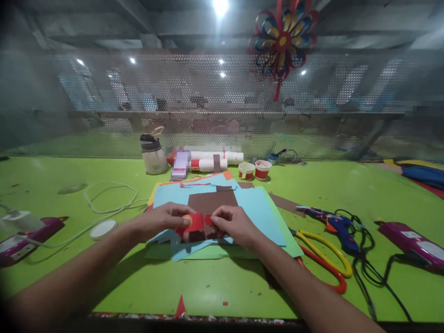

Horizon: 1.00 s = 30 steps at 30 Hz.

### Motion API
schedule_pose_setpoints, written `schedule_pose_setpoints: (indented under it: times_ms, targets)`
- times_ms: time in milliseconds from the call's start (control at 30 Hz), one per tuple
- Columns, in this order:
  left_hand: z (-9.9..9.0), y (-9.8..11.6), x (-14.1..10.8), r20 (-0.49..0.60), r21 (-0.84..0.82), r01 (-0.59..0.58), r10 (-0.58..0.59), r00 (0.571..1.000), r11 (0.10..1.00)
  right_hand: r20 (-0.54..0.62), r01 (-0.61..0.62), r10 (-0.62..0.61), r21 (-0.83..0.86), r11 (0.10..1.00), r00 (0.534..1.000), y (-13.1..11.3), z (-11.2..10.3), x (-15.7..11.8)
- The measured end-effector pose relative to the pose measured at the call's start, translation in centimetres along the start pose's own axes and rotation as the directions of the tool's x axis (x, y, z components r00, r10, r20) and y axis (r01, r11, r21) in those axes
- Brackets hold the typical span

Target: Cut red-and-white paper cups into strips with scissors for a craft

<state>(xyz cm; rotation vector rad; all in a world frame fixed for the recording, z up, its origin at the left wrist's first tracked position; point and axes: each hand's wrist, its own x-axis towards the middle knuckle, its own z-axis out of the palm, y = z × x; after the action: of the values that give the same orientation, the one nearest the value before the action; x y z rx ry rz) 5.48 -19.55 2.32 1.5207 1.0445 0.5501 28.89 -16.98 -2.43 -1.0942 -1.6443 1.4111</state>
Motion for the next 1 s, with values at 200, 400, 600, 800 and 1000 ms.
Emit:
schedule_pose_setpoints:
  times_ms: [200, 400, 600, 800, 1000]
  targets:
    - [1.0, -2.0, 2.8, 0.158, -0.104, 0.004, 0.013, 0.987, 0.995, 0.048, 0.008, -0.01, 0.029, 1.0, 0.999, -0.5, 0.3, -0.6]
    - [1.4, -2.8, 2.6, 0.148, -0.188, 0.017, 0.012, 0.989, 0.982, 0.045, -0.037, 0.035, 0.045, 0.998, 0.998, -0.4, 0.9, -0.7]
    - [2.2, -2.7, 2.5, 0.074, -0.313, 0.043, -0.02, 0.997, 0.949, 0.03, -0.043, 0.041, 0.044, 0.998, 0.999, -0.4, 1.2, -0.7]
    - [2.8, -2.8, 2.6, 0.078, -0.297, 0.05, -0.028, 0.997, 0.953, 0.015, -0.014, 0.013, 0.038, 0.999, 1.0, -0.6, 1.4, -0.8]
    - [3.1, -3.1, 2.8, -0.059, -0.195, 0.045, -0.058, 0.997, 0.98, -0.002, 0.006, -0.006, 0.049, 0.999, 1.0, -0.6, 1.8, -1.2]
